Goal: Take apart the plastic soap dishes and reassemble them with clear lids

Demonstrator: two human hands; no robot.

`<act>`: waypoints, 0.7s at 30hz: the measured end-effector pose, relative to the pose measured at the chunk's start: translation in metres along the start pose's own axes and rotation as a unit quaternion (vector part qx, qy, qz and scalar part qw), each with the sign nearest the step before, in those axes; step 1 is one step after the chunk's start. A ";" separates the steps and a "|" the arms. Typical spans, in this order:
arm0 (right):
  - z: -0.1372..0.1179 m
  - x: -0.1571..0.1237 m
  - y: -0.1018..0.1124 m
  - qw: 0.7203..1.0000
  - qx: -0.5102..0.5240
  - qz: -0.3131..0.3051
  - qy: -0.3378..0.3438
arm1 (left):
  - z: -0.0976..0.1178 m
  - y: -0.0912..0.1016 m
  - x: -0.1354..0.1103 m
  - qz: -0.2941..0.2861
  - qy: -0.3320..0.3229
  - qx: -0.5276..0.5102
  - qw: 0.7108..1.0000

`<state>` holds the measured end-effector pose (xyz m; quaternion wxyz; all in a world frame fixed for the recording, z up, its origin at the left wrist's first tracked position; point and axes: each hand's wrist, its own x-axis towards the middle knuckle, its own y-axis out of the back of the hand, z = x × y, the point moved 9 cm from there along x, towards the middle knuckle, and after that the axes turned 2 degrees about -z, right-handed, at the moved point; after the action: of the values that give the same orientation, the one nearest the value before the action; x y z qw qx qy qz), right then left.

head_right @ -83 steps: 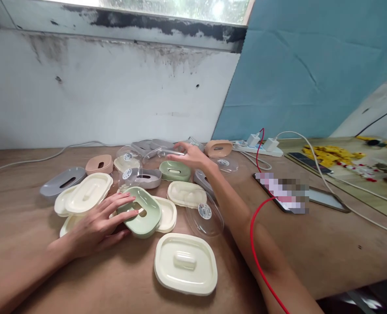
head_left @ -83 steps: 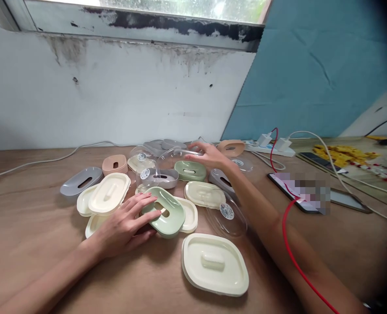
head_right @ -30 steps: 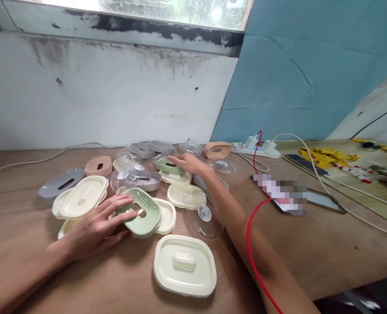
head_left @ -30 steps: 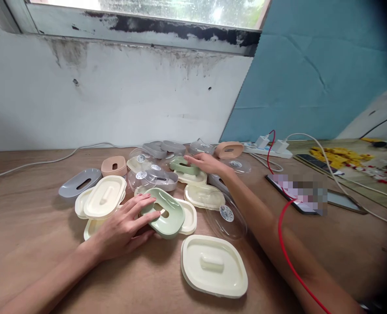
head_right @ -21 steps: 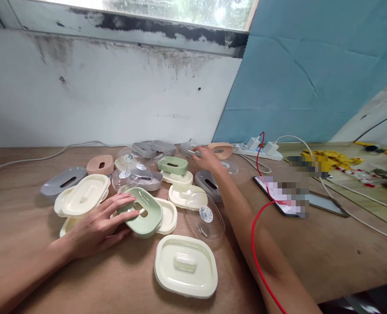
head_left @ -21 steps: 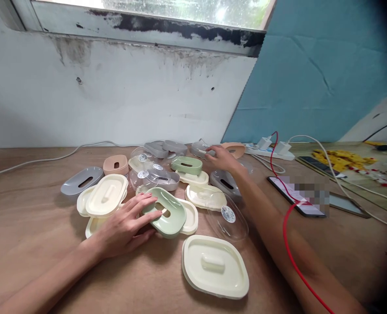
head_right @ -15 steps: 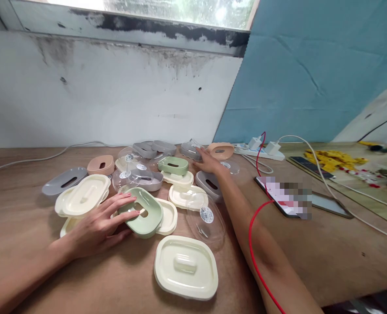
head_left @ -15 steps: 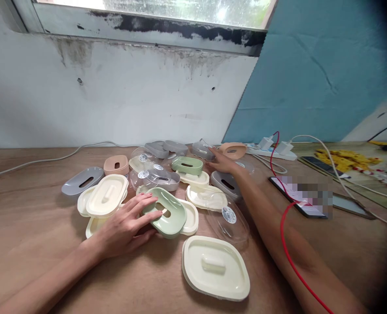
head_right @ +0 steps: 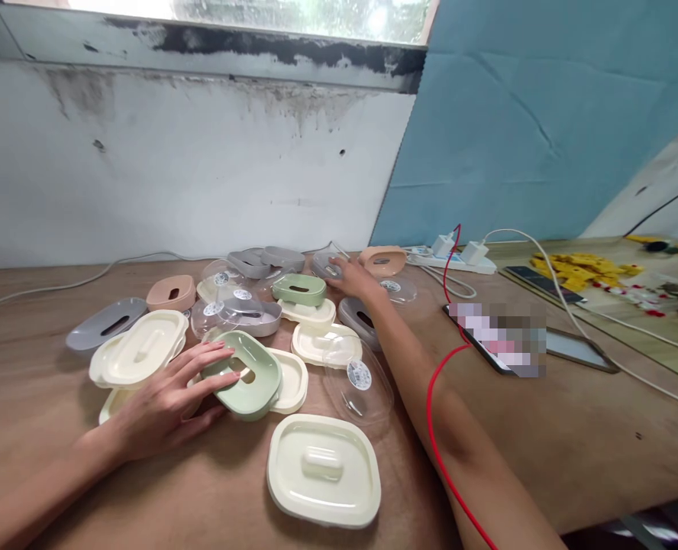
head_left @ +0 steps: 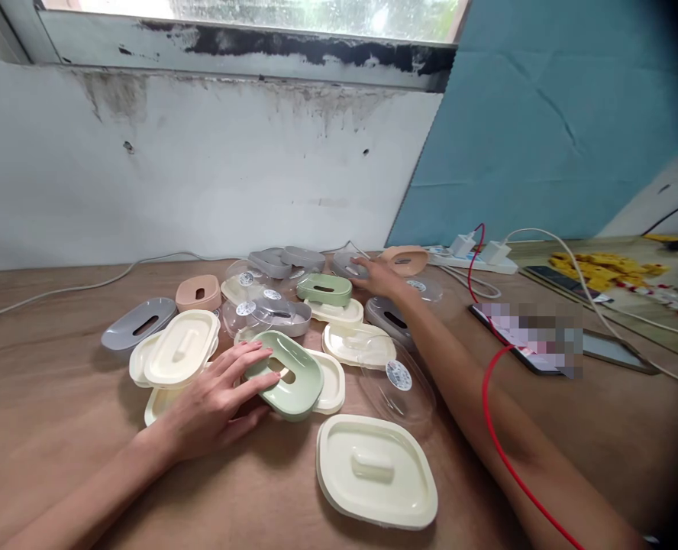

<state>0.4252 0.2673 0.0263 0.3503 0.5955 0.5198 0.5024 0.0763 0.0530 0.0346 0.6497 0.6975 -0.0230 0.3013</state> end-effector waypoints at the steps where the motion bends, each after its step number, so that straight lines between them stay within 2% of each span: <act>1: 0.001 0.000 0.000 1.000 -0.002 0.004 -0.008 | 0.000 0.000 0.000 0.000 -0.001 0.001 1.000; 10: -0.012 -0.008 0.004 0.998 0.040 0.031 -0.044 | 0.001 0.001 0.001 0.000 -0.001 0.003 1.000; 15: -0.014 -0.008 0.022 0.990 0.118 0.059 -0.058 | 0.000 0.001 0.000 0.003 0.000 0.002 1.000; 18: -0.031 -0.009 0.038 0.981 0.184 0.055 -0.038 | 0.001 0.003 0.001 0.006 0.002 0.002 1.000; 21: -0.069 -0.015 0.050 0.967 0.252 -0.003 0.031 | 0.001 0.004 0.001 0.010 0.002 0.002 1.000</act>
<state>0.3730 0.2351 0.0876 0.1745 0.6472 0.6418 0.3725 0.0757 0.0517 0.0383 0.6457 0.6978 -0.0281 0.3089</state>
